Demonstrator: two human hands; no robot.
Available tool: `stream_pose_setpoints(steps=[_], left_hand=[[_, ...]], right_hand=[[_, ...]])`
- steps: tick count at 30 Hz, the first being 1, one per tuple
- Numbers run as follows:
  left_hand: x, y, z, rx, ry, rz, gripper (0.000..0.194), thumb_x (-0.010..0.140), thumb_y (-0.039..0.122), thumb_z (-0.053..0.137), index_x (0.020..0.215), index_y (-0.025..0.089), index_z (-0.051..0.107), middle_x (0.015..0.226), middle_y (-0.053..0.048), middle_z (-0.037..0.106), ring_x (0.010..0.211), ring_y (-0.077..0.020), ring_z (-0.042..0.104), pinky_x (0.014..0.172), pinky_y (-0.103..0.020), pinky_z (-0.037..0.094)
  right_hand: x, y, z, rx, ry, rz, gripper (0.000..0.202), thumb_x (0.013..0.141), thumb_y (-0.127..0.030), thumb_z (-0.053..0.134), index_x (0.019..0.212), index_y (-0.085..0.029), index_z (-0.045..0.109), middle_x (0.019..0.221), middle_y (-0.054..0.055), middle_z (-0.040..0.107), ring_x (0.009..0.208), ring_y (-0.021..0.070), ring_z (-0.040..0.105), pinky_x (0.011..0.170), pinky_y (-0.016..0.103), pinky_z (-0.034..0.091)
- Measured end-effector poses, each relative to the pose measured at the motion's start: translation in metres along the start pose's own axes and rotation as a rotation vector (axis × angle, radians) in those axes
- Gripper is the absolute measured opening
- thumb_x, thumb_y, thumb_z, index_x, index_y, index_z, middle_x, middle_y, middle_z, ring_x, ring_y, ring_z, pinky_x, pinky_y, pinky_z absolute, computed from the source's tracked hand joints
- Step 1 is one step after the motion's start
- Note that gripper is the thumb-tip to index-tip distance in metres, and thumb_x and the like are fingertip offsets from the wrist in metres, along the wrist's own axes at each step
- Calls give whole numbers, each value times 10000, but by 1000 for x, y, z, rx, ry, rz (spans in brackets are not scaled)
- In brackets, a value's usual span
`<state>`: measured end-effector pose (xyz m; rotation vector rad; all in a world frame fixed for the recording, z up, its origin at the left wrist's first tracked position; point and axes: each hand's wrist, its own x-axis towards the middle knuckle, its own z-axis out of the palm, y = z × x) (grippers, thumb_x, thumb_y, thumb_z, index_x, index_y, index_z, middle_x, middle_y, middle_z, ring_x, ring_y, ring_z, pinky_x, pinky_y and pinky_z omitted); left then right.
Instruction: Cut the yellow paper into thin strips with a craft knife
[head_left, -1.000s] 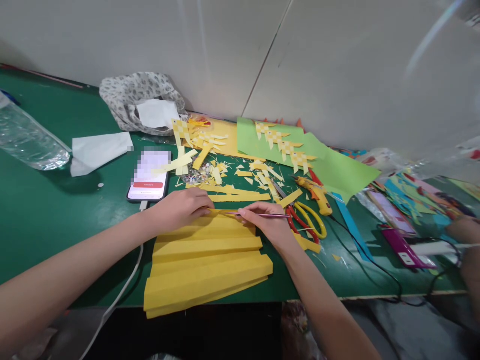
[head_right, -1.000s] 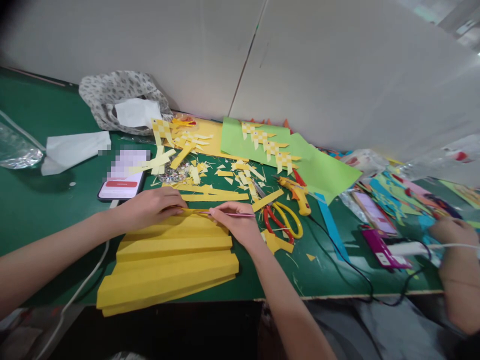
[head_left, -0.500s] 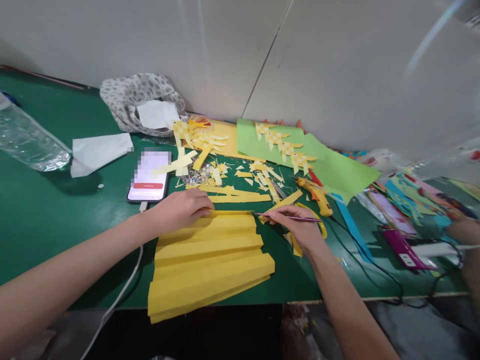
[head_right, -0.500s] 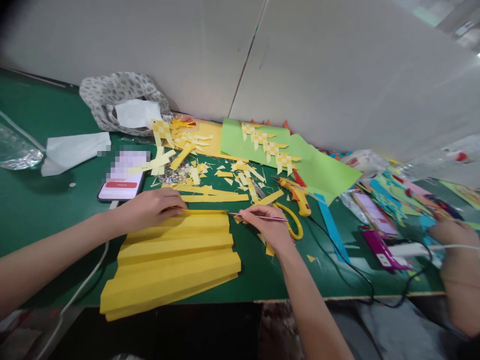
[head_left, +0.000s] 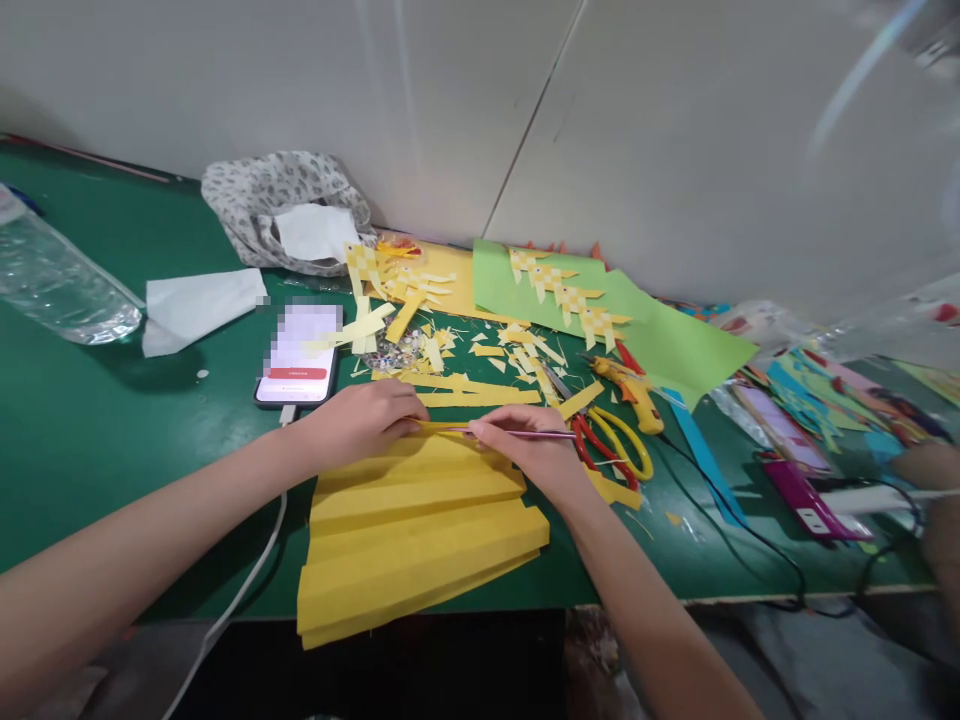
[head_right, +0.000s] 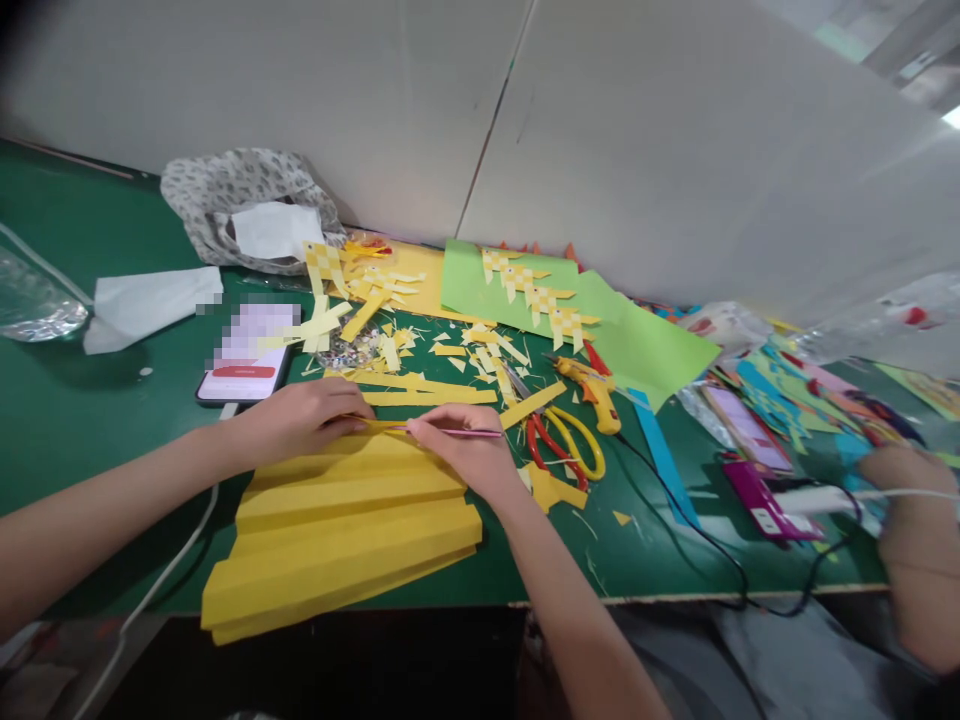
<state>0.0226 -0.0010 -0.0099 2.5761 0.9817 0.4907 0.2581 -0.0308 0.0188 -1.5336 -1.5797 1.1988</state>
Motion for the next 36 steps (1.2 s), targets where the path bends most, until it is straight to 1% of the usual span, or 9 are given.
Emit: stream_pose_setpoints(steps=[4, 9, 15, 20, 24, 26, 30, 33, 36], left_hand=[[1, 2, -2, 5, -16, -13, 236, 936, 208, 430, 980, 169, 659, 955, -68, 668, 863, -198, 620, 709, -294, 490], [1, 3, -3, 17, -28, -20, 234, 938, 209, 432, 989, 167, 656, 976, -66, 666, 870, -197, 619, 710, -283, 486], [0, 3, -2, 15, -26, -18, 254, 946, 216, 411, 994, 173, 657, 991, -69, 665, 885, -205, 620, 743, -310, 504], [0, 2, -2, 12, -7, -5, 262, 944, 222, 411, 985, 175, 665, 975, -75, 666, 879, -204, 626, 735, -309, 509], [0, 2, -1, 16, -12, -8, 241, 935, 204, 428, 990, 173, 660, 982, -71, 666, 889, -210, 625, 747, -316, 506], [0, 2, -1, 21, -12, -12, 237, 931, 194, 429, 992, 170, 657, 980, -70, 666, 889, -210, 622, 748, -315, 505], [1, 2, -1, 27, -16, -4, 236, 927, 190, 431, 991, 168, 657, 948, -68, 664, 862, -203, 620, 724, -305, 505], [1, 2, -1, 35, -14, -4, 238, 922, 177, 429, 984, 164, 659, 940, -69, 662, 847, -199, 621, 698, -296, 505], [1, 2, -2, 39, 4, 7, 251, 929, 183, 416, 984, 171, 661, 941, -68, 665, 852, -189, 623, 701, -280, 503]], right_hand=[[6, 2, 4, 29, -5, 27, 235, 672, -413, 767, 700, -181, 743, 654, 47, 729, 600, 159, 650, 549, 246, 475], [7, 9, -3, 39, -4, 47, 257, 654, -425, 780, 700, -175, 744, 668, 54, 731, 611, 162, 648, 556, 249, 473], [4, 24, -30, 51, 48, 39, 255, 661, -426, 778, 707, -178, 738, 682, 53, 731, 636, 175, 657, 621, 280, 503], [-5, 20, -47, -5, 116, 18, 230, 655, -407, 777, 684, -183, 735, 652, 49, 721, 632, 185, 662, 625, 290, 512], [-8, 7, -32, 1, 120, -42, 219, 675, -413, 757, 690, -195, 739, 660, 45, 726, 630, 188, 668, 609, 289, 516], [-7, 0, -17, -15, 77, -36, 217, 679, -408, 754, 708, -193, 746, 707, 56, 740, 654, 194, 673, 588, 281, 509], [-1, -7, 5, -34, 10, -6, 231, 680, -408, 743, 707, -178, 747, 687, 57, 731, 623, 181, 658, 548, 265, 485], [3, -5, 6, -34, -2, 4, 237, 677, -408, 744, 694, -172, 744, 680, 54, 727, 606, 172, 650, 534, 255, 474], [4, 1, -2, -41, 9, 26, 250, 675, -420, 749, 695, -170, 743, 666, 54, 724, 605, 171, 646, 531, 251, 467]])
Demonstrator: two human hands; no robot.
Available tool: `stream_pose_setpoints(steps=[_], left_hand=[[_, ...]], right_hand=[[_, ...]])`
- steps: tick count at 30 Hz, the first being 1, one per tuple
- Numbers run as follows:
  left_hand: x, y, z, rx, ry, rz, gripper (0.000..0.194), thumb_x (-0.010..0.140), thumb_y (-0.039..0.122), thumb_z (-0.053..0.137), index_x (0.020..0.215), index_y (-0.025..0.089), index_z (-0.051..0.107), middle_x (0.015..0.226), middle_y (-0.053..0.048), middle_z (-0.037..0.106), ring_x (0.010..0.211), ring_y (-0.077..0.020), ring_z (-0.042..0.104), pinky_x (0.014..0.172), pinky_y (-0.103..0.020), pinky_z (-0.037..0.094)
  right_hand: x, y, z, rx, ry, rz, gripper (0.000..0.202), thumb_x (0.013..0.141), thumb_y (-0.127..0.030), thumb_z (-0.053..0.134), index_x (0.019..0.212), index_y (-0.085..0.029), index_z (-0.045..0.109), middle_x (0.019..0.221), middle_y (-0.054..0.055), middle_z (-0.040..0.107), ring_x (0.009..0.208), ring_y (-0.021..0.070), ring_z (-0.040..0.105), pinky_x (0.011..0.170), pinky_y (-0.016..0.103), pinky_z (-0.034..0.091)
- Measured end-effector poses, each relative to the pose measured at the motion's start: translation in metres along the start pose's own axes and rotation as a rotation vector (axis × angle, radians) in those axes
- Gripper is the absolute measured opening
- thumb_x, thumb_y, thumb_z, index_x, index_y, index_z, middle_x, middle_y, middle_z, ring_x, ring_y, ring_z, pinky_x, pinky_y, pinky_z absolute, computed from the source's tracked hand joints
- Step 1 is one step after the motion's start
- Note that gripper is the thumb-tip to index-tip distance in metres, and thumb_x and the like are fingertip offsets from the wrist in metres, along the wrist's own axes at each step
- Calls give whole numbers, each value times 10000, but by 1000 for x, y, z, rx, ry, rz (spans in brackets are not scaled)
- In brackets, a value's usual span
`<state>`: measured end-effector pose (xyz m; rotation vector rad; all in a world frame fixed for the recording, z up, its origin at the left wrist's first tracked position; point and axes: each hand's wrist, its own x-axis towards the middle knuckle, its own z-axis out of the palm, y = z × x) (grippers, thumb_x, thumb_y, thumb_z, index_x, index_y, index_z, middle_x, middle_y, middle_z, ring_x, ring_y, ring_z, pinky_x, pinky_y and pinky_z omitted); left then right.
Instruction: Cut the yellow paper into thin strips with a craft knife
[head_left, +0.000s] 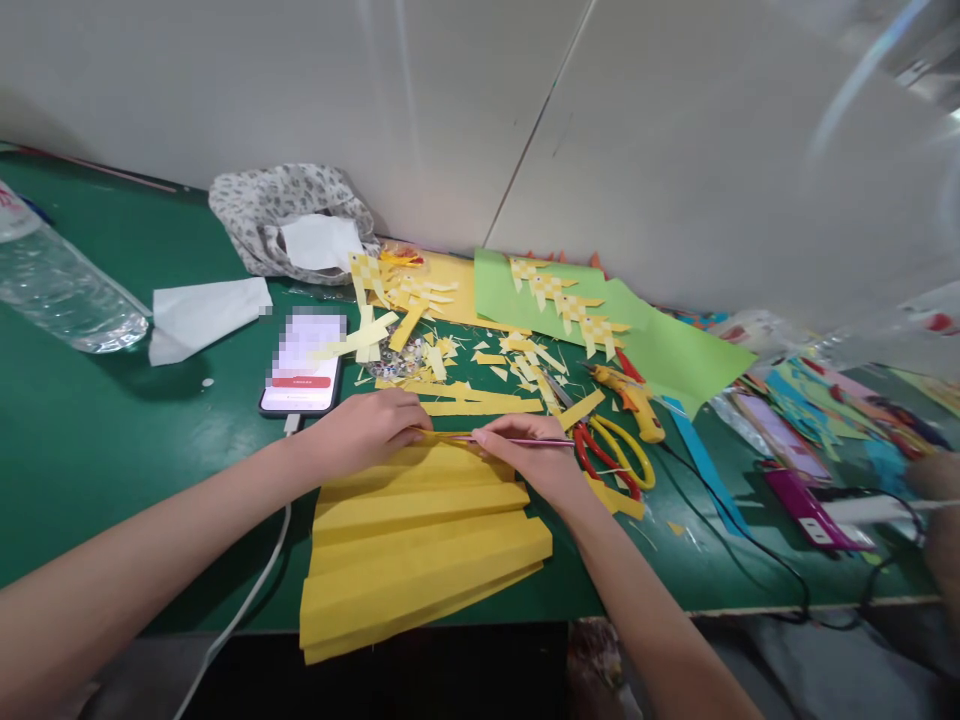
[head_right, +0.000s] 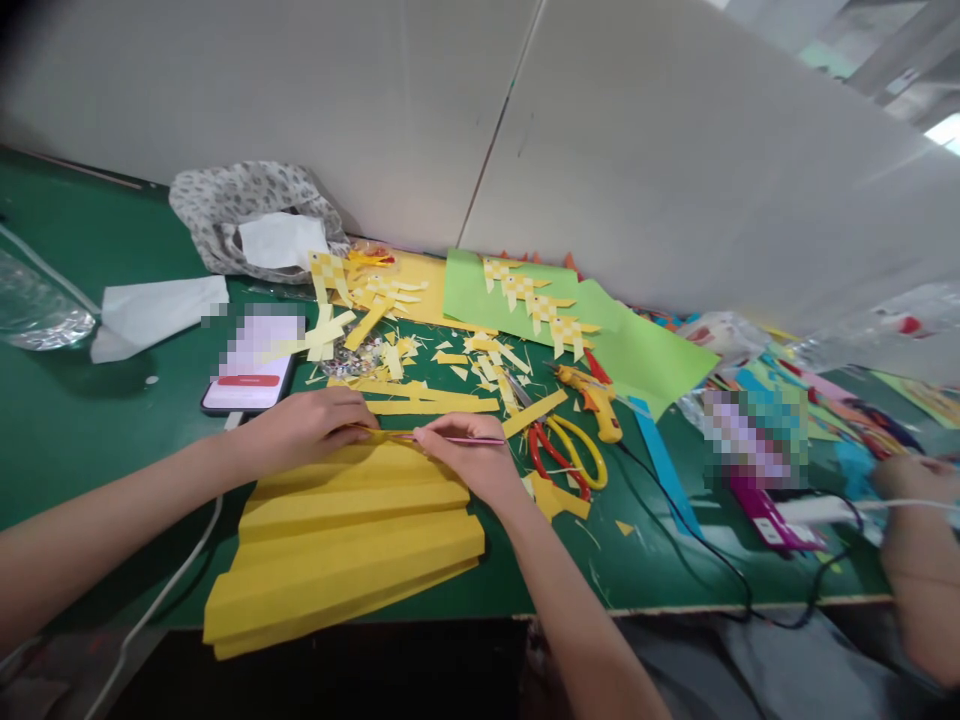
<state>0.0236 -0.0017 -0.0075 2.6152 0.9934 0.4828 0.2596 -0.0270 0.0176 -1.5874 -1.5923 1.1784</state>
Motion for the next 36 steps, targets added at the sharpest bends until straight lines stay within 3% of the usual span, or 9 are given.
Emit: stream_pose_setpoints(steps=[5, 13, 22, 27, 36], left_hand=[[0, 0, 0, 3, 4, 1, 250, 929, 191, 418, 970, 168, 664, 941, -70, 667, 833, -189, 624, 688, -278, 502], [0, 0, 1, -3, -17, -9, 223, 921, 185, 443, 984, 167, 657, 927, -66, 661, 834, -193, 617, 672, -280, 494], [0, 2, -2, -29, -19, -28, 236, 926, 179, 427, 977, 168, 658, 966, -73, 666, 846, -198, 625, 688, -287, 492], [0, 2, -1, -31, -14, -35, 234, 932, 200, 430, 985, 166, 656, 962, -75, 671, 857, -205, 619, 703, -301, 493], [-17, -11, -21, -20, -92, -28, 205, 922, 243, 475, 1013, 181, 649, 997, -72, 681, 902, -208, 630, 747, -294, 487]], right_hand=[[-3, 5, -8, 21, 25, -6, 250, 673, -417, 759, 707, -170, 737, 697, 64, 734, 627, 172, 652, 561, 258, 478], [-6, -5, 14, 3, 7, -55, 240, 686, -418, 732, 709, -180, 731, 687, 49, 728, 622, 175, 654, 541, 255, 476], [-7, -2, -6, -19, 58, -27, 257, 660, -436, 749, 669, -180, 720, 643, 50, 713, 592, 176, 640, 517, 261, 472], [-11, -2, 2, -9, 35, -77, 239, 683, -423, 736, 690, -185, 713, 682, 50, 722, 616, 183, 650, 542, 273, 495], [-12, 9, 1, 2, 17, -68, 228, 697, -405, 745, 695, -180, 708, 686, 38, 718, 610, 158, 637, 543, 247, 479]])
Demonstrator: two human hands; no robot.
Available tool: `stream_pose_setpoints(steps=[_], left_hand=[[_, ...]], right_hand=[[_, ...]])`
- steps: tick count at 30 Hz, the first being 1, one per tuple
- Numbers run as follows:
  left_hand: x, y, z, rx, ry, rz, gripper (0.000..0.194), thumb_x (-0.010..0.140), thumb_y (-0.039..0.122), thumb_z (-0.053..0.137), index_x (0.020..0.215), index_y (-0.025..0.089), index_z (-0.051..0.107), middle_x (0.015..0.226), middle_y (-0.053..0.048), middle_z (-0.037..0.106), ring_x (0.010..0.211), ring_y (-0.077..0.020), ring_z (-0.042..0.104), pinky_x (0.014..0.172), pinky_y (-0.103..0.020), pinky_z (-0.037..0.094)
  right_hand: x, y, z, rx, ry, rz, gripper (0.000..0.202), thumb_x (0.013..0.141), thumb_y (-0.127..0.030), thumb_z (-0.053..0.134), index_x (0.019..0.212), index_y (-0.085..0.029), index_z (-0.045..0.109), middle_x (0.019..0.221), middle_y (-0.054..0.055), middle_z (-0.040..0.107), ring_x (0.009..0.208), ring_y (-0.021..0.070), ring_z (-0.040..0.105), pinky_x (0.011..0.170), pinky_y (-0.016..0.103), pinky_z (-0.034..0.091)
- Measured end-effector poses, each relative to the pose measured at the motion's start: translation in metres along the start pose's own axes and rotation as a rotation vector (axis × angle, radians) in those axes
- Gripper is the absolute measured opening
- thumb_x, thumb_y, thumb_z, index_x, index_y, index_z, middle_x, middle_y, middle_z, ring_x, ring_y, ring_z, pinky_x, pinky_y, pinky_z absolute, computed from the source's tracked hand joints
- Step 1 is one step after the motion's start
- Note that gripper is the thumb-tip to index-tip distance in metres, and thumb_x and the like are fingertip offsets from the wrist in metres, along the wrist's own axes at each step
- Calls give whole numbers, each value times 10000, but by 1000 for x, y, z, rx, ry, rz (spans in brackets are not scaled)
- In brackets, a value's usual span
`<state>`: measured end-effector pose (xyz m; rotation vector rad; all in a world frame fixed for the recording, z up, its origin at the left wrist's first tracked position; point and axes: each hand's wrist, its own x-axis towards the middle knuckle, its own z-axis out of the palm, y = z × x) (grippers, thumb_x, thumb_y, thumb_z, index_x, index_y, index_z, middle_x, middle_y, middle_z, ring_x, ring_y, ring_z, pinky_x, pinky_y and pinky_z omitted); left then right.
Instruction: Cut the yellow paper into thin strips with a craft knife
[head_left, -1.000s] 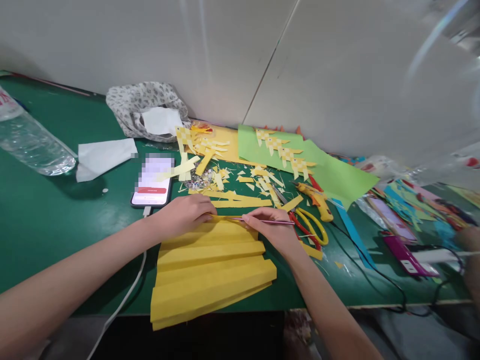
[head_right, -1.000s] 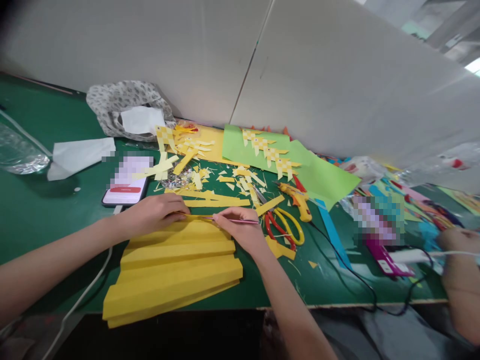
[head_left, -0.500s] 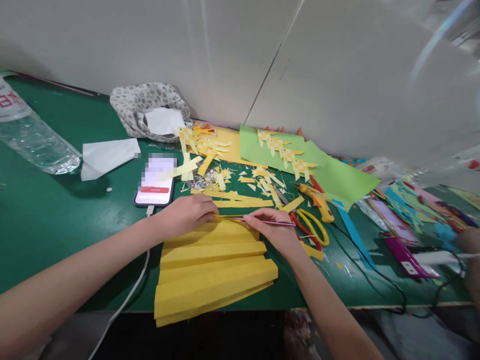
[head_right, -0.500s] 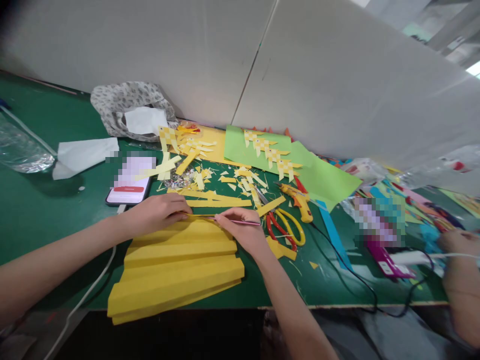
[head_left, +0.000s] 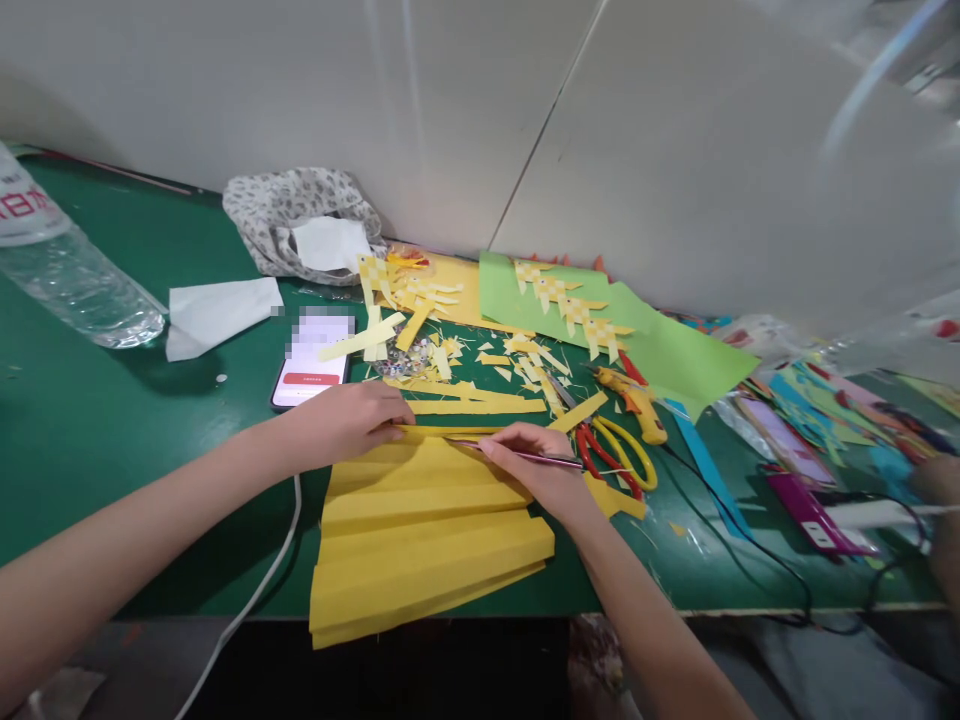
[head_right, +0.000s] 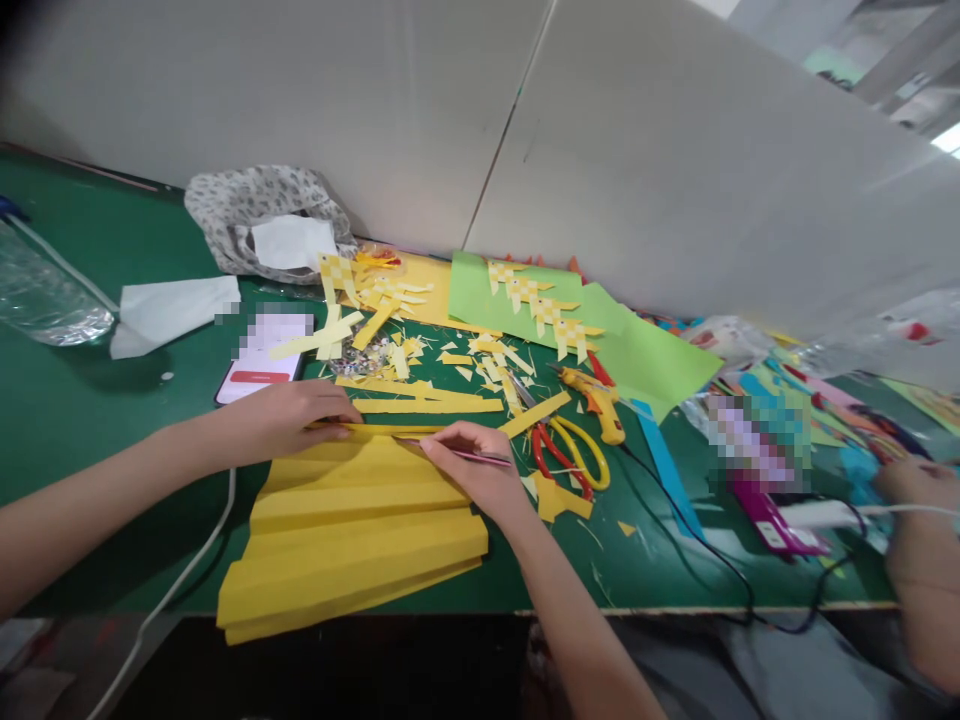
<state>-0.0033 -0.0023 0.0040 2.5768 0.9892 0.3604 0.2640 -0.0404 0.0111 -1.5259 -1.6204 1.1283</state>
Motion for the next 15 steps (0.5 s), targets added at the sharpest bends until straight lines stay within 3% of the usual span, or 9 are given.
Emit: stream_pose_setpoints(steps=[7, 11, 15], left_hand=[[-7, -7, 1, -42, 55, 6, 216, 921, 220, 450, 956, 172, 657, 931, -69, 686, 857, -189, 633, 722, -273, 474], [-6, -8, 2, -77, 62, 1, 206, 903, 202, 457, 947, 175, 657, 907, -62, 688, 832, -181, 637, 693, -259, 470], [-6, -8, 2, -80, 85, 13, 223, 910, 212, 441, 917, 176, 662, 883, -64, 687, 812, -178, 632, 676, -257, 469]], right_hand=[[2, -11, 15, 61, -35, 8, 250, 706, -432, 735, 726, -183, 710, 766, 70, 750, 711, 218, 697, 618, 299, 532], [9, -22, 32, 40, -60, -21, 213, 708, -409, 723, 684, -199, 701, 715, 45, 740, 674, 201, 687, 601, 290, 528], [14, -24, 32, 13, -50, -18, 212, 691, -408, 724, 664, -199, 704, 691, 41, 735, 628, 186, 666, 565, 282, 509]])
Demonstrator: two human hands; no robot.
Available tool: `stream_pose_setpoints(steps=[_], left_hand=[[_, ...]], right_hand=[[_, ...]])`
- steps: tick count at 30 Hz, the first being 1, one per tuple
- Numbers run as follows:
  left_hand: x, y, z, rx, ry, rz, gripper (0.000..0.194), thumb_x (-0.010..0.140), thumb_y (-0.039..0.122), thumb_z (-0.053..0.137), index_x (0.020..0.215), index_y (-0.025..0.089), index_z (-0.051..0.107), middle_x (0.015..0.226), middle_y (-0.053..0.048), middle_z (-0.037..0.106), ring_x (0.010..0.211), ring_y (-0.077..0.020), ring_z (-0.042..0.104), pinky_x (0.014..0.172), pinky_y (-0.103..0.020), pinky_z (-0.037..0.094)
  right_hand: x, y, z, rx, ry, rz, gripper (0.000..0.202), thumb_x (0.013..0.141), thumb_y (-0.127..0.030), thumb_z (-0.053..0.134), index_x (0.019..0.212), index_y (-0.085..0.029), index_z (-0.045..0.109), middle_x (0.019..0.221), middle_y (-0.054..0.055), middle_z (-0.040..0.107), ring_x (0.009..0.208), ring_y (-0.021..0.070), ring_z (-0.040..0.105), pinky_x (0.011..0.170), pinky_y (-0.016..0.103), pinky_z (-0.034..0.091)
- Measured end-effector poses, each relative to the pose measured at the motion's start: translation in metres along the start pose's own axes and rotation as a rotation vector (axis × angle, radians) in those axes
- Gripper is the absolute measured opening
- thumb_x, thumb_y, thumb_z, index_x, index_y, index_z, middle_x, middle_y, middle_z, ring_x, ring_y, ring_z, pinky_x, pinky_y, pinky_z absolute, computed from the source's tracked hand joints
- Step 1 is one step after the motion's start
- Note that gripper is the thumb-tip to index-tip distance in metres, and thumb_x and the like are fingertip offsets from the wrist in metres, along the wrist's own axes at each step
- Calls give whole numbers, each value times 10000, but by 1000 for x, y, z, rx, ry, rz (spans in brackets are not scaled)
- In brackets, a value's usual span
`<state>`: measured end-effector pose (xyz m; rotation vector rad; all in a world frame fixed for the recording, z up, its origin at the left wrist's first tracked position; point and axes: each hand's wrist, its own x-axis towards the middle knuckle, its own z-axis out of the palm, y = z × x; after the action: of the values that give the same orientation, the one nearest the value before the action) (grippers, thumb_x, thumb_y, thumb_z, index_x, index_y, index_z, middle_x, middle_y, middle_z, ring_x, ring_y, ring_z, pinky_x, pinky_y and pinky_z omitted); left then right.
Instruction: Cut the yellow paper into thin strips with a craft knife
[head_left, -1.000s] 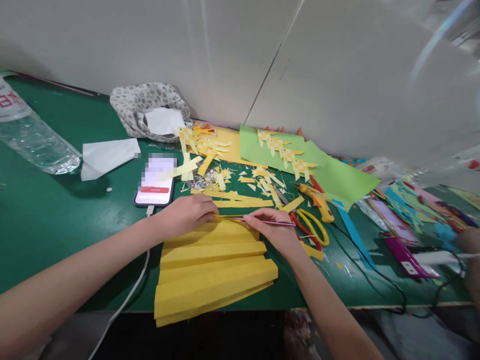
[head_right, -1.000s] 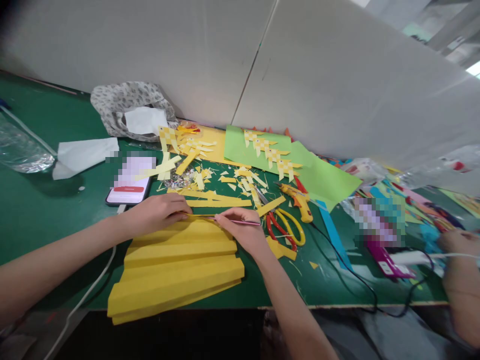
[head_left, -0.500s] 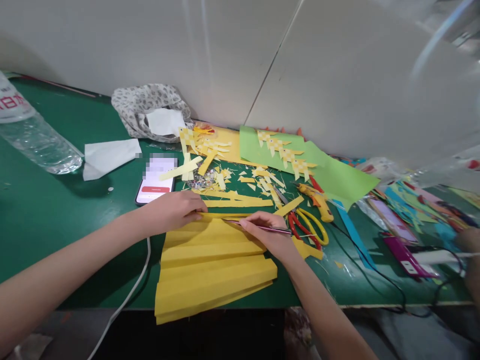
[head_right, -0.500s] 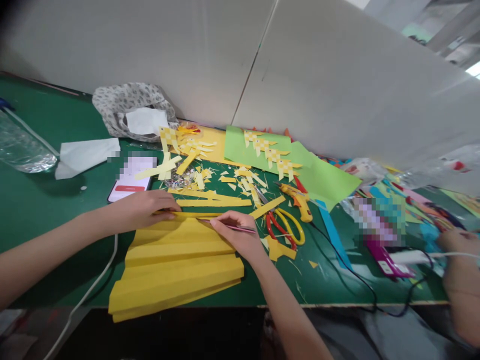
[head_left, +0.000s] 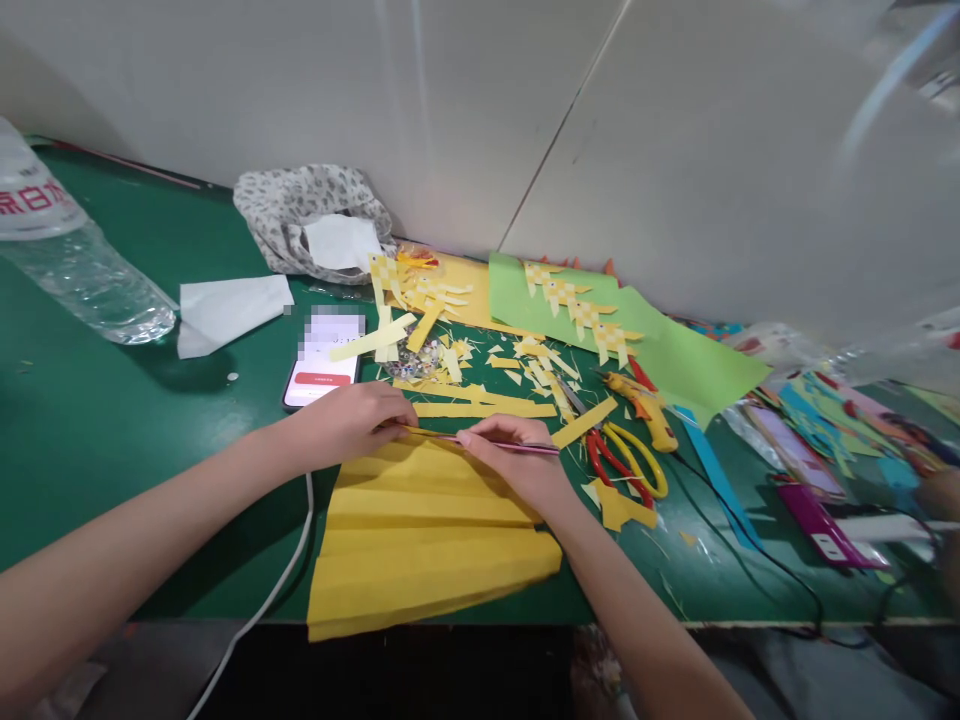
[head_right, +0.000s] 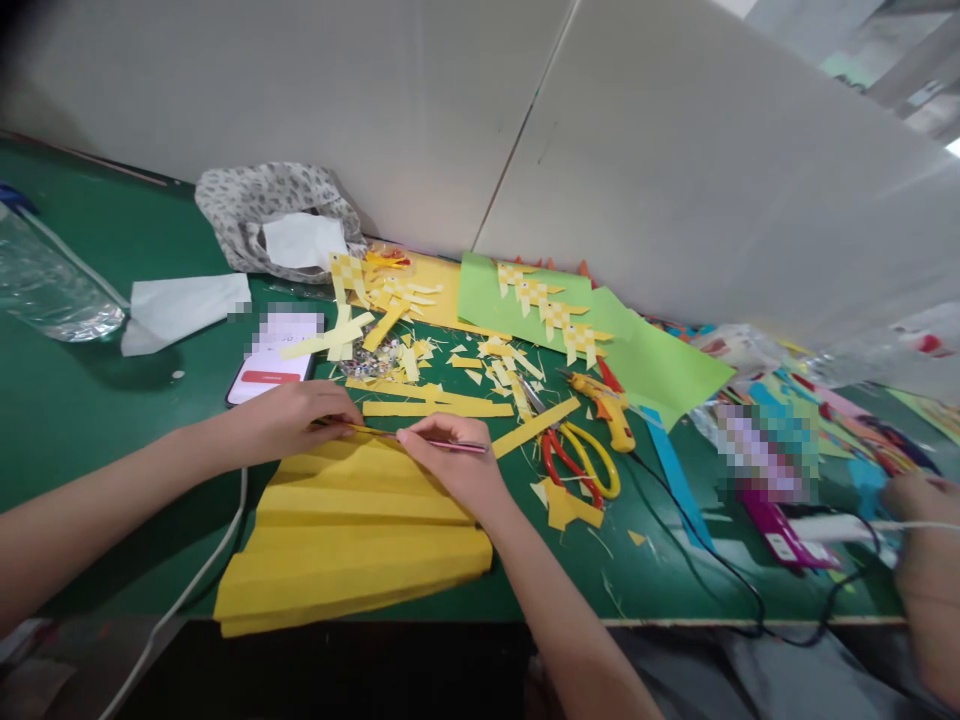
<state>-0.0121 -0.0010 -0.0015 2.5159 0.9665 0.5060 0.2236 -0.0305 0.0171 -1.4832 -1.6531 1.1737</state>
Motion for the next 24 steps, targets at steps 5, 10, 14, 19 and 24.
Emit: stream_pose_setpoints(steps=[5, 10, 14, 19, 24], left_hand=[[-1, 1, 0, -5, 15, -3, 231, 917, 235, 441, 908, 178, 665, 884, -66, 693, 812, -176, 635, 678, -253, 476], [-2, 2, 0, -5, 13, -29, 216, 908, 225, 451, 917, 176, 661, 899, -62, 696, 809, -175, 640, 672, -256, 481], [-2, 2, 1, -2, 20, -46, 224, 917, 248, 439, 941, 179, 652, 912, -61, 700, 808, -173, 644, 671, -251, 484], [-2, 2, 3, 28, 96, 13, 245, 947, 234, 394, 951, 173, 632, 913, -65, 677, 818, -167, 637, 676, -251, 486], [-4, 2, 6, 42, 228, 22, 256, 977, 253, 372, 1013, 166, 610, 961, -79, 655, 844, -168, 638, 680, -260, 498]], right_hand=[[-4, 11, -23, -27, 68, 50, 244, 666, -427, 739, 655, -185, 704, 677, 54, 733, 634, 200, 669, 570, 293, 509], [-15, 13, -40, -50, 127, 68, 263, 669, -456, 744, 661, -197, 700, 698, 65, 735, 660, 220, 674, 583, 308, 520], [-26, 8, -43, -43, 206, -21, 306, 708, -520, 714, 741, -216, 705, 748, 69, 742, 703, 247, 695, 653, 351, 555], [-28, 9, -46, -59, 242, -281, 577, 848, -701, 390, 1058, -255, 690, 1006, 81, 742, 979, 294, 681, 945, 430, 484], [-11, 14, -40, -224, 201, -347, 284, 797, -518, 649, 926, -266, 624, 1182, 76, 676, 1201, 298, 562, 1054, 450, 380]])
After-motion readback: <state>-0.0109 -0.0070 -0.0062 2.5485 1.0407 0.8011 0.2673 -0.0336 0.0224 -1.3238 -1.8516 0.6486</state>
